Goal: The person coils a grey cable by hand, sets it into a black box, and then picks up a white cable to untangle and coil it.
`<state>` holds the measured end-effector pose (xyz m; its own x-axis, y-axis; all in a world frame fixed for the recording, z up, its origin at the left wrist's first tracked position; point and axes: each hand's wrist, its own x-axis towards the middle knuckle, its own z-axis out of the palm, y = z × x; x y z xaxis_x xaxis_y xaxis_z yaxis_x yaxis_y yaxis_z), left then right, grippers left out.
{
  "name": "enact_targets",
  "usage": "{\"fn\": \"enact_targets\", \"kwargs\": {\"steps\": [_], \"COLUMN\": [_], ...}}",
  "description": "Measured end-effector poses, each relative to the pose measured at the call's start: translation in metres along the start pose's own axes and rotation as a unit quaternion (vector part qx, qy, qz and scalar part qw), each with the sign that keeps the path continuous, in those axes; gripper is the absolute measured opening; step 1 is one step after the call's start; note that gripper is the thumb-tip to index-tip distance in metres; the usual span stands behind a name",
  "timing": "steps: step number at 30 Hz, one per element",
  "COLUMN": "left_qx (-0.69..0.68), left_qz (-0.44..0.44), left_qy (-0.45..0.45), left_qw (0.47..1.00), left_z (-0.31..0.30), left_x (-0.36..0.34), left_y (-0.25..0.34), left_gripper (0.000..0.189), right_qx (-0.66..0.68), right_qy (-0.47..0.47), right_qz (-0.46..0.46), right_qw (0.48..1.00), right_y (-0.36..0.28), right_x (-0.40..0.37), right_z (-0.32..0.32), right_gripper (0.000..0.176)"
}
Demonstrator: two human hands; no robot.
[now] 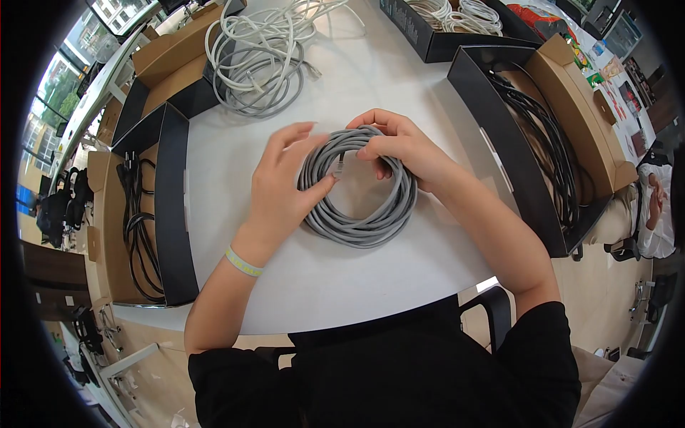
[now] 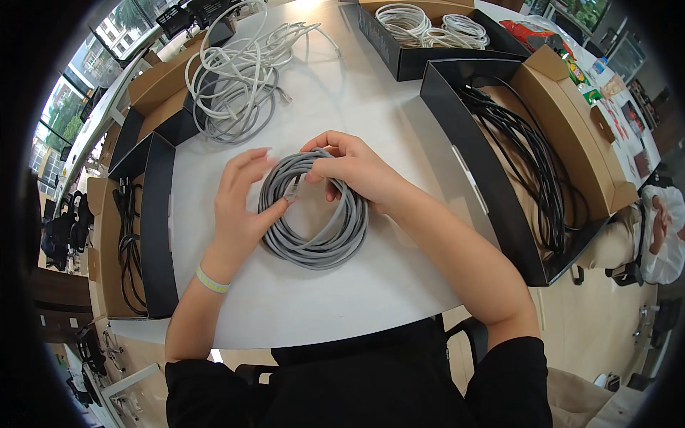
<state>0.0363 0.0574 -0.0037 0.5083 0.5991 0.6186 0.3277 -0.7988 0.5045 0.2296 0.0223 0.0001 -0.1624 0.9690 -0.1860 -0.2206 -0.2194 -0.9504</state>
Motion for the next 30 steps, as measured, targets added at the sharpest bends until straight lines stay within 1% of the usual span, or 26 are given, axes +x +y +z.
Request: {"fn": "enact_targets", "kwargs": {"steps": [1, 3, 4, 6, 10, 12, 15, 18, 19, 21, 22, 24, 25, 27, 28, 30], "left_qx": [0.0, 0.138, 0.138, 0.198, 0.186, 0.172, 0.141, 0.103, 0.104, 0.032, 0.033, -0.016, -0.016, -0.158, -0.158, -0.282], "left_qz": [-0.001, 0.148, 0.148, 0.212, 0.224, 0.211, 0.196, 0.172, 0.173, 0.137, 0.137, 0.109, 0.109, -0.019, -0.019, -0.075], "left_qy": [0.0, -0.022, -0.022, -0.006, -0.021, -0.012, -0.003, -0.012, -0.012, 0.014, 0.013, 0.058, 0.057, 0.067, 0.066, 0.102], "left_qw": [1.0, 0.979, 0.979, 0.957, 0.956, 0.962, 0.97, 0.98, 0.979, 0.99, 0.99, 0.992, 0.992, 0.985, 0.985, 0.951], "left_z": [0.0, 0.001, 0.001, 0.003, 0.005, 0.008, 0.009, 0.01, 0.01, 0.01, 0.009, 0.009, 0.01, 0.014, 0.014, 0.014], "left_x": [0.0, 0.0, 0.001, 0.002, -0.003, -0.002, -0.003, -0.006, -0.007, -0.008, -0.008, -0.009, -0.011, -0.017, -0.017, -0.014], "left_y": [-0.001, -0.003, -0.004, -0.004, -0.01, -0.01, -0.01, -0.011, -0.011, -0.009, -0.008, -0.007, -0.007, -0.01, -0.008, -0.004], "left_gripper": [0.04, 0.032, 0.032, 0.026, 0.022, 0.018, 0.016, 0.018, 0.018, 0.017, 0.017, 0.012, 0.012, 0.009, 0.009, 0.009], "right_qx": [0.001, 0.004, 0.004, 0.009, 0.012, 0.0, -0.006, 0.0, 0.001, 0.008, 0.009, 0.02, 0.021, 0.029, 0.029, 0.035], "right_qy": [0.0, 0.006, 0.006, 0.009, 0.016, 0.042, 0.056, 0.064, 0.064, 0.062, 0.061, 0.032, 0.033, -0.025, -0.024, -0.07], "right_qz": [0.001, 0.003, 0.003, -0.003, -0.005, -0.016, -0.023, -0.03, -0.031, -0.016, -0.016, 0.015, 0.015, 0.01, 0.01, -0.004], "right_qw": [1.0, 1.0, 1.0, 1.0, 1.0, 0.999, 0.998, 0.997, 0.997, 0.998, 0.998, 0.999, 0.999, 0.999, 0.999, 0.997], "right_y": [0.0, 0.0, 0.001, 0.001, 0.003, 0.002, -0.001, -0.001, -0.001, -0.002, -0.004, -0.007, -0.007, -0.007, -0.008, -0.009], "right_x": [0.0, 0.0, 0.0, 0.001, 0.002, 0.003, 0.001, 0.001, 0.002, 0.003, 0.003, 0.003, 0.004, 0.005, 0.006, 0.006], "right_z": [0.0, 0.001, 0.001, 0.0, -0.001, -0.002, 0.001, 0.0, -0.001, -0.005, -0.007, -0.012, -0.015, -0.019, -0.02, -0.02], "right_gripper": [0.035, 0.035, 0.035, 0.036, 0.036, 0.036, 0.036, 0.035, 0.035, 0.034, 0.034, 0.033, 0.033, 0.033, 0.033, 0.036]}}
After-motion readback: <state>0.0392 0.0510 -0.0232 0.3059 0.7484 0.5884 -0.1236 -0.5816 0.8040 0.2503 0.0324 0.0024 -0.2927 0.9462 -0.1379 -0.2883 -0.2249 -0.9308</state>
